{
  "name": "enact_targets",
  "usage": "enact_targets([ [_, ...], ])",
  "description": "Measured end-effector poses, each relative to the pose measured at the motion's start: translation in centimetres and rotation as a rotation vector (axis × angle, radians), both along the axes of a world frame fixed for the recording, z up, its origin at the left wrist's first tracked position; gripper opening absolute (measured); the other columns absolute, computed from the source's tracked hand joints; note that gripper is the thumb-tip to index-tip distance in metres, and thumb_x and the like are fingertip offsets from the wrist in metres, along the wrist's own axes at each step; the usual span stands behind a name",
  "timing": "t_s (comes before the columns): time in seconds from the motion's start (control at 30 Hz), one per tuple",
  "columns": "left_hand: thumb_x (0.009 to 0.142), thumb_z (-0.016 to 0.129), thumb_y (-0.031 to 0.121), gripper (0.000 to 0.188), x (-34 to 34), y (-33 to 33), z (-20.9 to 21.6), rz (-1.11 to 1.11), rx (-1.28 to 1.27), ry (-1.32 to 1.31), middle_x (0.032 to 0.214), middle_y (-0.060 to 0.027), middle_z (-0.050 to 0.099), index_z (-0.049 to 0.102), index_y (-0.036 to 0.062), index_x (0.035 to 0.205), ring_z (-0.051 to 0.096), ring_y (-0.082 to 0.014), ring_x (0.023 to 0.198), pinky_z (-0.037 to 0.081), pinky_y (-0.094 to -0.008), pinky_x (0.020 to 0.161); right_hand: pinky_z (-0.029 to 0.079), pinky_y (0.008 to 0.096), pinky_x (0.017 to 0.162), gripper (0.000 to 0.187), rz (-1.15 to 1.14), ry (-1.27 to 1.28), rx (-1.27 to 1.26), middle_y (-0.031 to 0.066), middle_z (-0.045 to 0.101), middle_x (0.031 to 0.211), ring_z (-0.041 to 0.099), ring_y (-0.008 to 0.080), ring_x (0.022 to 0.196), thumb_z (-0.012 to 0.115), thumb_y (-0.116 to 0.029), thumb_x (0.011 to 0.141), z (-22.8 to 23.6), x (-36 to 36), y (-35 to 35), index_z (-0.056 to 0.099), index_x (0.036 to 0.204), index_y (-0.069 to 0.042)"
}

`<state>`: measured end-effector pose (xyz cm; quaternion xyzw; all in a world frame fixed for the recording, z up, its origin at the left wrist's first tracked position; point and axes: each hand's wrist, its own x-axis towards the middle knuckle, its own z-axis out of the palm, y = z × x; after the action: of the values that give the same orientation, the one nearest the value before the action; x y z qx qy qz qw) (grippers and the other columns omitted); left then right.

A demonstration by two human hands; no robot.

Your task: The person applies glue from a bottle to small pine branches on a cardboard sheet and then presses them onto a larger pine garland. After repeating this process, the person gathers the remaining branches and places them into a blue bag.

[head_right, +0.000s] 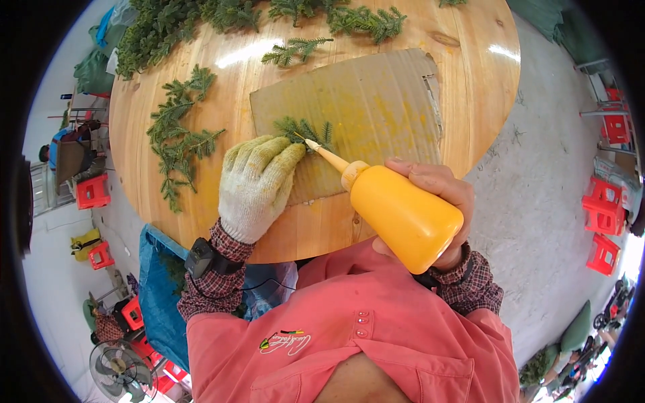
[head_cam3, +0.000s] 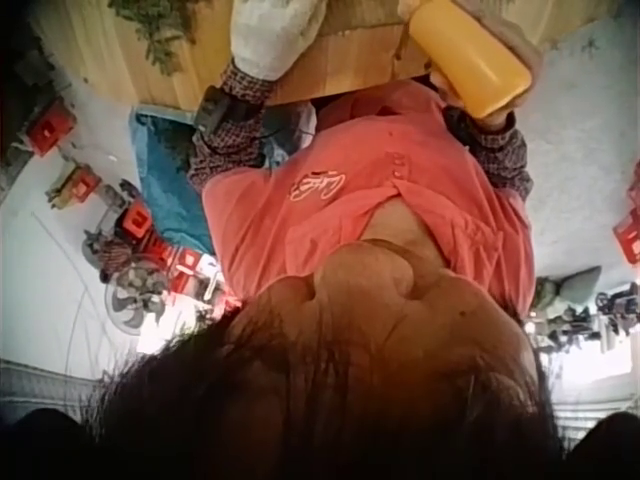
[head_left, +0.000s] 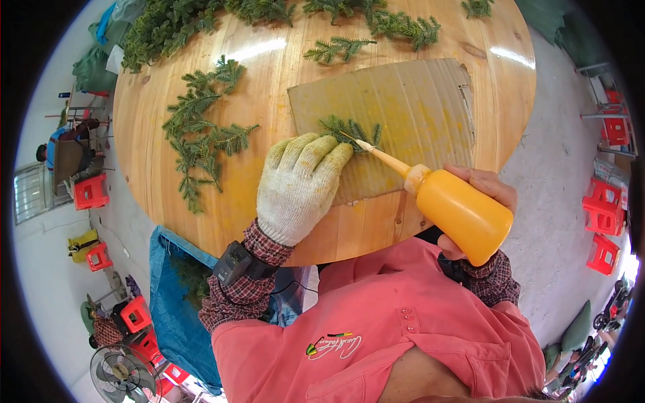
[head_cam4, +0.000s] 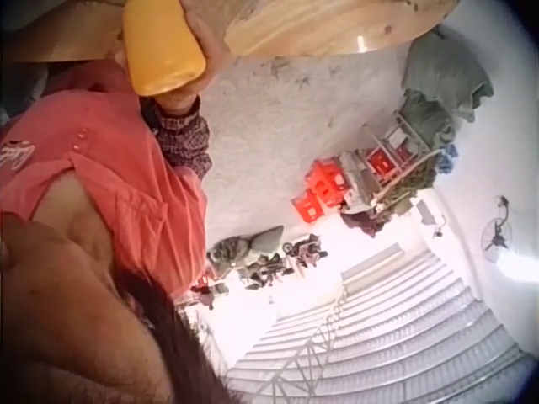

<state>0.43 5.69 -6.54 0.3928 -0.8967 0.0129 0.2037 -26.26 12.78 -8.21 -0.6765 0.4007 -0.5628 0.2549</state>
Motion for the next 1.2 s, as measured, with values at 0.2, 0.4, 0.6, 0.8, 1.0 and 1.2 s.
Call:
enact_targets([
  [0.2,0.076,0.070,0.006,0.037,0.1,-0.1,-0.1,-0.004,0.007,0.012,0.112,-0.0055,0.063,0.069,0.0117,0.112,0.061,-0.0260,0.107,0.046,-0.0428,0.094,0.053,0.0397,0.091,0.082,0.013,-0.002,-0.026,0.0250,0.062,0.117,0.064,0.0289,0.104,0.080,-0.058,0.076,0.5,-0.1,-0.1,0.043,0.124,-0.003],
  [0.4,0.076,0.070,0.006,0.037,0.0,0.0,0.1,-0.004,0.008,0.016,0.111,-0.0056,0.063,0.068,0.0118,0.113,0.061,-0.0260,0.106,0.046,-0.0427,0.094,0.053,0.0403,0.092,0.082,0.037,-0.014,-0.016,0.0248,0.062,0.118,0.064,0.0291,0.105,0.079,-0.058,0.076,0.2,0.4,-0.7,0.042,0.124,-0.002],
  [0.6,0.076,0.070,0.006,0.037,0.0,-0.1,0.0,-0.006,0.014,0.028,0.110,-0.0055,0.063,0.069,0.0119,0.112,0.061,-0.0262,0.105,0.047,-0.0424,0.093,0.053,0.0418,0.094,0.081,0.018,-0.014,0.004,0.0239,0.063,0.116,0.064,0.0294,0.104,0.079,-0.057,0.077,0.2,0.2,-0.6,0.042,0.123,-0.002],
  [0.8,0.075,0.069,0.008,0.035,0.0,-0.2,-0.1,-0.017,-0.015,0.019,0.110,-0.0052,0.063,0.067,0.0110,0.110,0.061,-0.0253,0.105,0.047,-0.0423,0.094,0.052,0.0447,0.095,0.078,0.002,0.018,0.009,0.0236,0.063,0.115,0.064,0.0308,0.104,0.079,-0.054,0.079,0.7,-0.4,-0.5,0.042,0.123,-0.002],
  [1.0,0.076,0.070,0.006,0.035,0.0,-0.2,0.0,-0.015,0.006,0.029,0.108,-0.0057,0.064,0.069,0.0117,0.111,0.062,-0.0265,0.104,0.046,-0.0424,0.092,0.051,0.0464,0.097,0.077,-0.004,-0.006,0.024,0.0243,0.063,0.114,0.063,0.0321,0.104,0.078,-0.053,0.079,1.0,-0.7,-0.2,0.042,0.123,-0.002],
  [1.2,0.075,0.069,0.008,0.036,0.0,-0.2,0.0,-0.011,-0.009,0.018,0.108,-0.0048,0.062,0.068,0.0117,0.110,0.061,-0.0253,0.104,0.047,-0.0425,0.094,0.051,0.0454,0.096,0.078,0.024,0.028,-0.024,0.0246,0.063,0.115,0.063,0.0323,0.105,0.079,-0.054,0.078,1.1,-0.4,-0.9,0.042,0.123,-0.002],
])
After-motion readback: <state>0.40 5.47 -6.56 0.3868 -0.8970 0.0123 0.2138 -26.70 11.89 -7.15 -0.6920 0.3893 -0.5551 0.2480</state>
